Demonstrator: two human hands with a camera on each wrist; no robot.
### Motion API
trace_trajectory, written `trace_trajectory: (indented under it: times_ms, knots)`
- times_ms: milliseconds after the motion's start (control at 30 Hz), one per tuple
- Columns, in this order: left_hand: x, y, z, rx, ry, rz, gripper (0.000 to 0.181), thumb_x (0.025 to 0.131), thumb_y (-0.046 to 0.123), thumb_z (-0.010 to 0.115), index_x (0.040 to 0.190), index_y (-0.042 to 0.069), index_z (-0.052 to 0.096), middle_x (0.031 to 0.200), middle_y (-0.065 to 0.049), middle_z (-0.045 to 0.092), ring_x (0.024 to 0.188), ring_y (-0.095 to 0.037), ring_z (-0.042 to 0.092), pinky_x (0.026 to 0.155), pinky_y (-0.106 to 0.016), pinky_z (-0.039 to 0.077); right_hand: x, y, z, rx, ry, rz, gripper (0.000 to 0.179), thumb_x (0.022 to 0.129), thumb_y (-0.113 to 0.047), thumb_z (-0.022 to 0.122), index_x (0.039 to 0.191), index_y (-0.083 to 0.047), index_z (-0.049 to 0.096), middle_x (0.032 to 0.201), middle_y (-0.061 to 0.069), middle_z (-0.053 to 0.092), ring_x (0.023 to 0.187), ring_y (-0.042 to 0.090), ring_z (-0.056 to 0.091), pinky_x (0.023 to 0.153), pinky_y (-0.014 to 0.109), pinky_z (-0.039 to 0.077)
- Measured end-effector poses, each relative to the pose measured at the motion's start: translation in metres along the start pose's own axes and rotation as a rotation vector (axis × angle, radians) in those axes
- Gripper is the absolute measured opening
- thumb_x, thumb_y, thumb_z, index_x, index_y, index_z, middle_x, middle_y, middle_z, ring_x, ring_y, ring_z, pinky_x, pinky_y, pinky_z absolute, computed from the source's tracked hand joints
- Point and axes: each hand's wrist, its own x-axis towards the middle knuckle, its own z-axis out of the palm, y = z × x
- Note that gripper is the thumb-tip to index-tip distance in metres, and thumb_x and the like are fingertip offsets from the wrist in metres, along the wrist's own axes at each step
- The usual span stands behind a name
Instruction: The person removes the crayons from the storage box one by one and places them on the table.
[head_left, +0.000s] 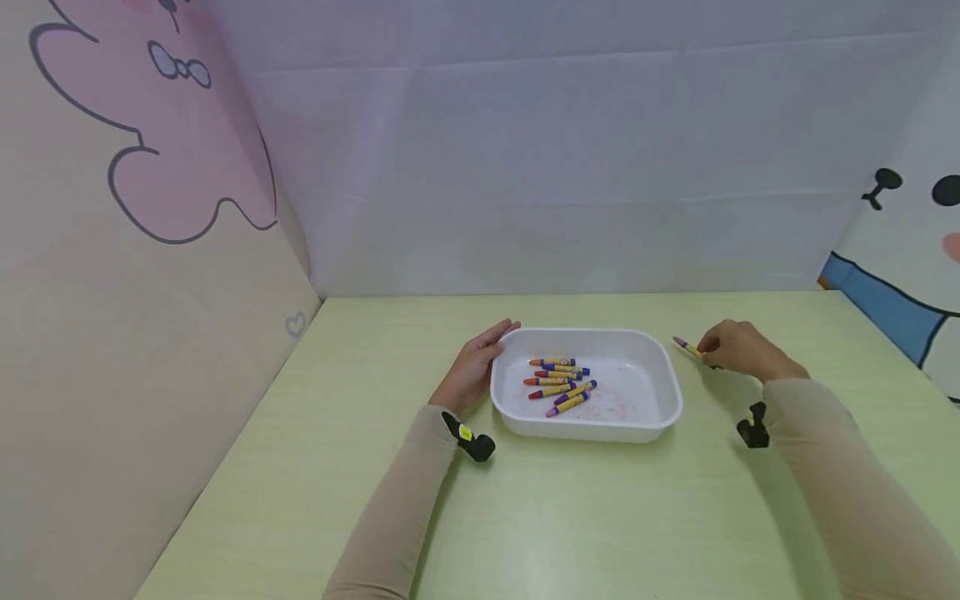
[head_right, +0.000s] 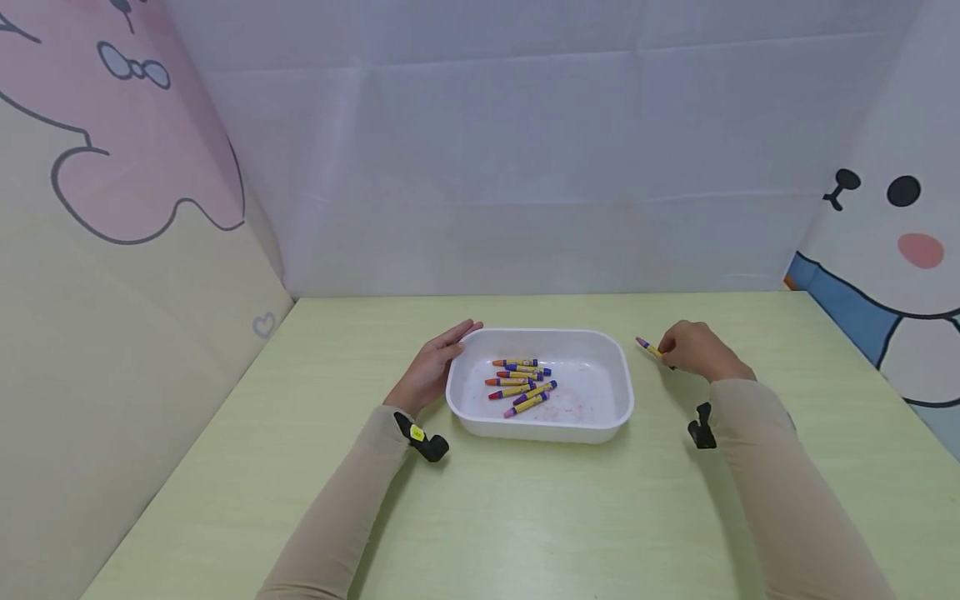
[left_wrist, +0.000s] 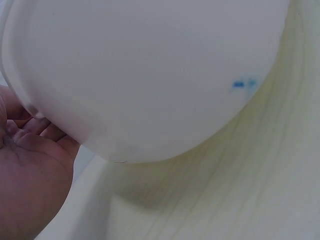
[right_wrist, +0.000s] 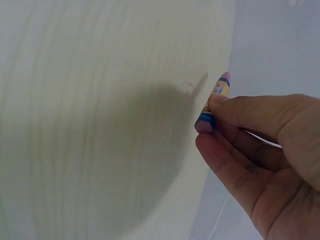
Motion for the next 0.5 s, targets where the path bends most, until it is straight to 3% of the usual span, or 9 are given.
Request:
trace_trajectory:
  times_ms: [500]
  knots:
    - [0.0,-0.001,-0.001,0.014,-0.011,0.004,0.049,0.103,0.007,0.033,0.152,0.008,0.027,0.154,-0.001,0.036,0.144,-0.02,0.03,0.118,-0.038,0.028,-0.003,0.006,0.014,0.014,0.029,0.038,0.027,0.088,-0.007,0.061,0.104,0.015,0.063,0.097,0.028,0.065,0.083,0.033,0.062,0.068,0.042,0.053]
